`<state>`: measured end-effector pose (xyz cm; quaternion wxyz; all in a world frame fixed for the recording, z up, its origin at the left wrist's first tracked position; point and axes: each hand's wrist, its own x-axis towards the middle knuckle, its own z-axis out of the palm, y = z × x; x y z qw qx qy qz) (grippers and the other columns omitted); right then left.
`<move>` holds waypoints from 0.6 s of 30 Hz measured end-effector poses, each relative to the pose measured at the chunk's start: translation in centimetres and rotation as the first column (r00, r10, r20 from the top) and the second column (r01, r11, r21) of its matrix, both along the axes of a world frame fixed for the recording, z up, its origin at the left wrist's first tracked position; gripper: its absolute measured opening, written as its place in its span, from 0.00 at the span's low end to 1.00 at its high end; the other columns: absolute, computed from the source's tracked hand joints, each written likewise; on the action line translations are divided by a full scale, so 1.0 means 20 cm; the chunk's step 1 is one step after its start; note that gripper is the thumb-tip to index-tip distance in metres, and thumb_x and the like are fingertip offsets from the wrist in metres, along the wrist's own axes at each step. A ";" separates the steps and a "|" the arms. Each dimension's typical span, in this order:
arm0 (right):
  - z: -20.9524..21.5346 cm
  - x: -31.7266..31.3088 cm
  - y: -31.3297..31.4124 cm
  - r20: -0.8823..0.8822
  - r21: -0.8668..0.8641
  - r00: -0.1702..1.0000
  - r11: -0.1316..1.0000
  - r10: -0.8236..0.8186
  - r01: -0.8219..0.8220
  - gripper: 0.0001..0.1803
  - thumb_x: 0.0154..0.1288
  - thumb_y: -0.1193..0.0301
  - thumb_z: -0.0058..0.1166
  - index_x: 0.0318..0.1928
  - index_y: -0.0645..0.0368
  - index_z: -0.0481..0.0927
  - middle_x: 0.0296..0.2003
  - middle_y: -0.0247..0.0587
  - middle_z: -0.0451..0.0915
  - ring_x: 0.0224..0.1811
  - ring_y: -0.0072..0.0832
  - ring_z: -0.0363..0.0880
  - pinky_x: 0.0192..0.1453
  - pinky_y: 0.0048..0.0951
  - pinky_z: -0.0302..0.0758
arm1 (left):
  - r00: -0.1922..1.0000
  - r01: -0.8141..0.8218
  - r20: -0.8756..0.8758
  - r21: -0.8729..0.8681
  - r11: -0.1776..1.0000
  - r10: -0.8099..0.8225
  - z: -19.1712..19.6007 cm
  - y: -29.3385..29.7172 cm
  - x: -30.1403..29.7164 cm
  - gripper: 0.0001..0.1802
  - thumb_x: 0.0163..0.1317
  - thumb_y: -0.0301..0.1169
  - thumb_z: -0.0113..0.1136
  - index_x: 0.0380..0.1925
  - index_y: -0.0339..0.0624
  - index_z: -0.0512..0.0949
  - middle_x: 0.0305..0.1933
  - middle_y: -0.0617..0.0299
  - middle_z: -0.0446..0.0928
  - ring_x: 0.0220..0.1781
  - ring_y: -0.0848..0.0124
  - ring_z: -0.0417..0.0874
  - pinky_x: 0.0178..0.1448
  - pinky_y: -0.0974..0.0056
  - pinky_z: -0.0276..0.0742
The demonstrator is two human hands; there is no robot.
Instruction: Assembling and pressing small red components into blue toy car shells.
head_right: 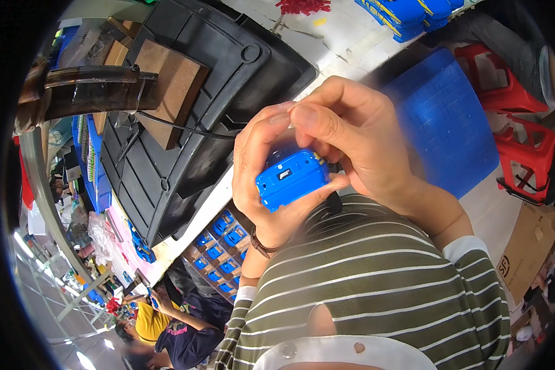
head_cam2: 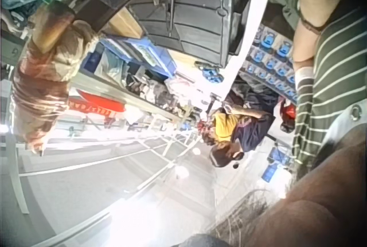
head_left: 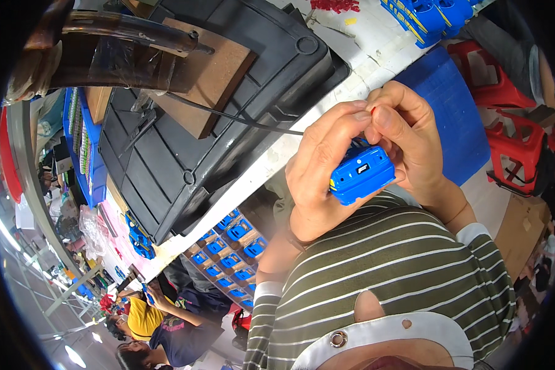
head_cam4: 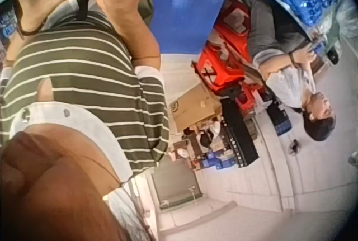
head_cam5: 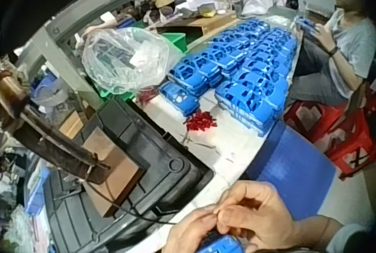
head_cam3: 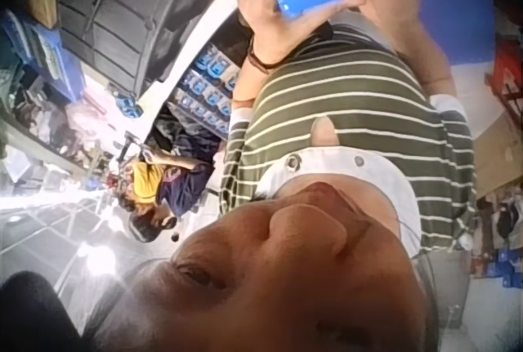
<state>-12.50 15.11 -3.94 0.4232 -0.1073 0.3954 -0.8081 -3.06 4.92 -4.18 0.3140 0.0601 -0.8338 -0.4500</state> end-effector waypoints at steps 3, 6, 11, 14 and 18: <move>-0.01 0.02 0.01 -0.013 0.024 0.999 0.999 -0.039 0.039 0.07 0.62 0.69 0.55 0.33 0.60 0.76 0.23 0.33 0.75 0.21 0.11 0.65 0.22 0.12 0.60 | 0.998 0.027 -0.060 -0.033 0.999 -0.029 -0.04 0.01 0.00 0.37 0.30 0.38 0.79 0.44 0.40 0.75 0.52 0.50 0.72 0.49 0.62 0.76 0.51 0.61 0.72; 0.01 0.02 0.02 0.044 0.021 0.999 1.000 -0.003 0.002 0.07 0.62 0.69 0.54 0.33 0.60 0.76 0.23 0.33 0.74 0.21 0.11 0.65 0.22 0.12 0.61 | 0.973 0.027 -0.228 -0.018 0.999 -0.031 -0.05 0.01 -0.04 0.22 0.43 0.28 0.70 0.41 0.36 0.75 0.46 0.45 0.75 0.41 0.59 0.82 0.41 0.66 0.79; 0.05 0.03 0.00 0.037 0.000 0.999 1.000 -0.028 0.028 0.08 0.63 0.68 0.54 0.31 0.60 0.76 0.22 0.32 0.73 0.23 0.12 0.66 0.22 0.13 0.61 | 0.993 0.053 -0.115 0.153 0.987 -0.035 -0.07 0.03 0.01 0.42 0.31 0.39 0.79 0.50 0.39 0.70 0.53 0.49 0.71 0.48 0.64 0.77 0.50 0.62 0.75; 0.02 0.02 0.00 0.031 0.006 0.999 1.000 -0.028 0.028 0.08 0.63 0.68 0.53 0.30 0.59 0.75 0.22 0.32 0.73 0.22 0.12 0.65 0.22 0.14 0.60 | 0.998 0.034 -0.065 0.202 0.979 -0.021 -0.07 0.04 0.02 0.43 0.31 0.38 0.79 0.51 0.37 0.70 0.53 0.50 0.72 0.48 0.64 0.77 0.50 0.63 0.75; -0.02 0.03 -0.01 -0.004 -0.007 0.998 0.998 -0.070 0.069 0.08 0.62 0.68 0.54 0.30 0.60 0.75 0.22 0.32 0.73 0.21 0.12 0.65 0.21 0.13 0.60 | 0.992 0.039 -0.123 0.056 0.998 -0.032 -0.08 0.01 0.00 0.42 0.31 0.36 0.79 0.50 0.37 0.71 0.53 0.50 0.72 0.48 0.65 0.77 0.48 0.65 0.75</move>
